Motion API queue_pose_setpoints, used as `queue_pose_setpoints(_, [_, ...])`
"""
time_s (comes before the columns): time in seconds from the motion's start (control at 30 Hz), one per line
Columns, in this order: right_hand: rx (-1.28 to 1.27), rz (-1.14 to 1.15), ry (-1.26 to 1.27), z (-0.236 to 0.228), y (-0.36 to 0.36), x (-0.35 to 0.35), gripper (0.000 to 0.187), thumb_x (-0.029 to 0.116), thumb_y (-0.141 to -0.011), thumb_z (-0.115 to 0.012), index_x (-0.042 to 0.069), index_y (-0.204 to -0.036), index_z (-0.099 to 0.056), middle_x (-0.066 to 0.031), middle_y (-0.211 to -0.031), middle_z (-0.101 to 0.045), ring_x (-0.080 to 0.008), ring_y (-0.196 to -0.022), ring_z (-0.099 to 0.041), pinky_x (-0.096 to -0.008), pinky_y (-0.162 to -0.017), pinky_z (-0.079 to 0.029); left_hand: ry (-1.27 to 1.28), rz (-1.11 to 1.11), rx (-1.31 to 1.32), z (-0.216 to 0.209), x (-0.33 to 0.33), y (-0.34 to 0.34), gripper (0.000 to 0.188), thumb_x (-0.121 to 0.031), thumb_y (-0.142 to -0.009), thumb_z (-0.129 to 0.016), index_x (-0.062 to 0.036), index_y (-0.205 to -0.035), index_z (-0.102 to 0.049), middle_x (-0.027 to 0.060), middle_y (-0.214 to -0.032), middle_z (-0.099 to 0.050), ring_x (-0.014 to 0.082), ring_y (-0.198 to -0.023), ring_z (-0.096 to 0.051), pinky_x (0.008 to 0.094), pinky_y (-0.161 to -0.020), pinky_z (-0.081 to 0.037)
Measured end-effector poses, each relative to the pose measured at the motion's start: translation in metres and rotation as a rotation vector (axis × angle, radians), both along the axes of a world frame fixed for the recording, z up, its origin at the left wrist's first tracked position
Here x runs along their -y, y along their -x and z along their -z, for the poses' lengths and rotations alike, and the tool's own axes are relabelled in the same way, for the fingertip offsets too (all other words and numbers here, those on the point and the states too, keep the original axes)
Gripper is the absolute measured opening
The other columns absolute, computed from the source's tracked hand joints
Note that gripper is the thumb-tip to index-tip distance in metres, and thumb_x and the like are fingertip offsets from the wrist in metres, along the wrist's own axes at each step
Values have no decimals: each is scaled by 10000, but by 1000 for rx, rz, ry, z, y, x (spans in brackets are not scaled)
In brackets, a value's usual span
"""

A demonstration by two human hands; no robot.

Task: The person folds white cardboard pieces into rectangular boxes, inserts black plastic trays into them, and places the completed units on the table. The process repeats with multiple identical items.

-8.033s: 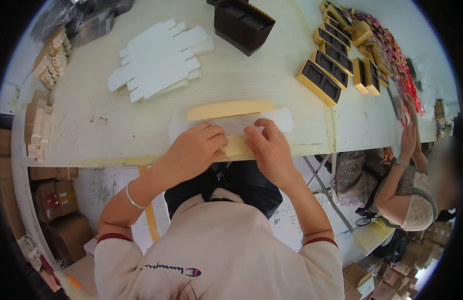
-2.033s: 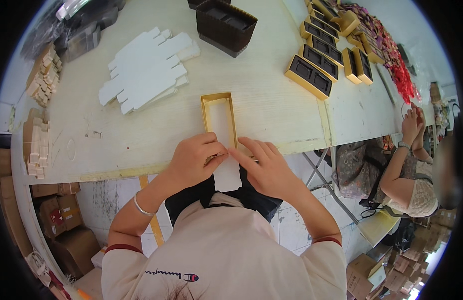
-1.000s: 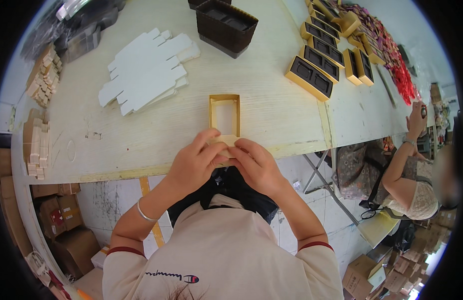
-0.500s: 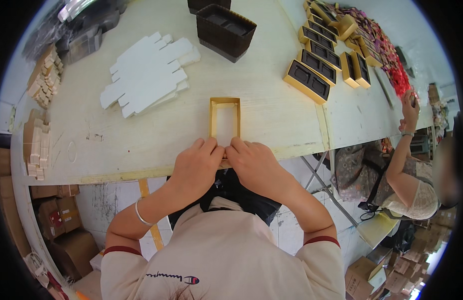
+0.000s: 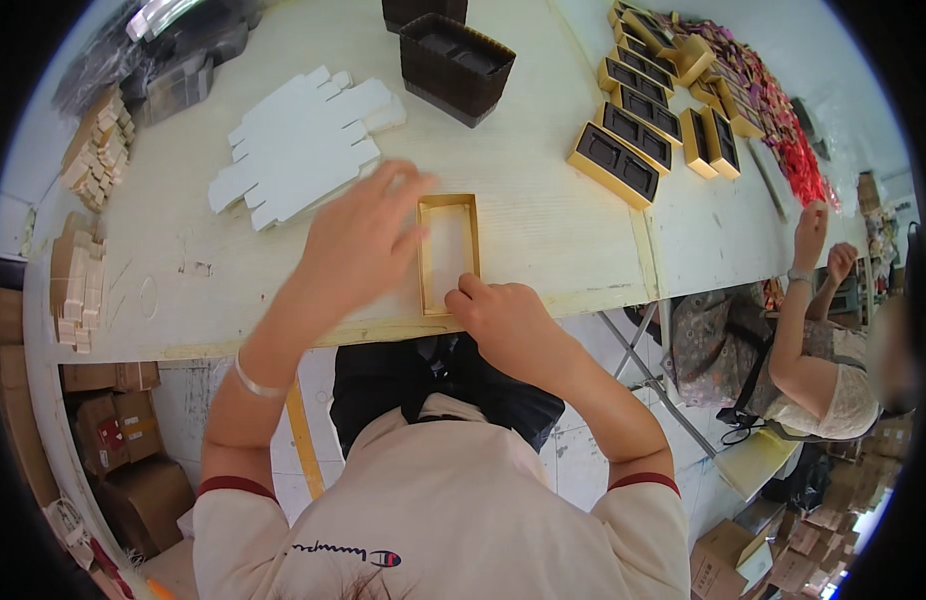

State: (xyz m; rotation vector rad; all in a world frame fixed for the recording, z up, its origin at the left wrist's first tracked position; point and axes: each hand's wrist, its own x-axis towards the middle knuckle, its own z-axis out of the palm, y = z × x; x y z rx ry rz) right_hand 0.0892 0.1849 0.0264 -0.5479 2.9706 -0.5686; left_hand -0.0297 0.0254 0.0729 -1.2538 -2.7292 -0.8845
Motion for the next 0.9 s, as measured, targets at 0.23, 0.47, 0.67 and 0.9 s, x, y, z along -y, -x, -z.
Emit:
queue_pose_setpoints(0.23, [-20,-13,12,0,2,0,212,-81,-659,-585,4,-844,-527,-119,-835,-526,-322,-718,-598,-399,-597,-478,482,132,19,27,-39,45,125,29,-744,-566,35,-850,-632,222,-875,-631,382,-812,-629,438,-685,-516])
queue_pose_setpoints(0.47, [-26,30,-19,2,4,-2,198,-70,-680,-575,32,-846,-542,-103,-845,-533,-295,-777,-594,-387,-625,-473,585,167,123,25,-45,60,55,67,-717,-563,63,-737,-614,237,-817,-645,386,-808,-648,429,-658,-524])
queue_pose_setpoints(0.67, [-67,-57,-33,-5,9,-20,222,-70,-632,-592,51,-816,-563,-80,-885,-542,-279,-929,-565,-377,-774,-462,894,63,435,11,-36,62,128,-27,-722,-624,37,-810,-555,200,-798,-621,347,-769,-610,394,-670,-484])
queue_pose_setpoints(0.9, [-467,-64,374,-33,63,-62,392,-97,-625,-550,67,-963,-662,-123,-990,-638,-317,-980,-572,-421,-877,-442,326,132,113,0,39,18,881,-335,-672,-820,-50,-1388,-392,212,-1330,-478,337,-1213,-485,414,-998,-411])
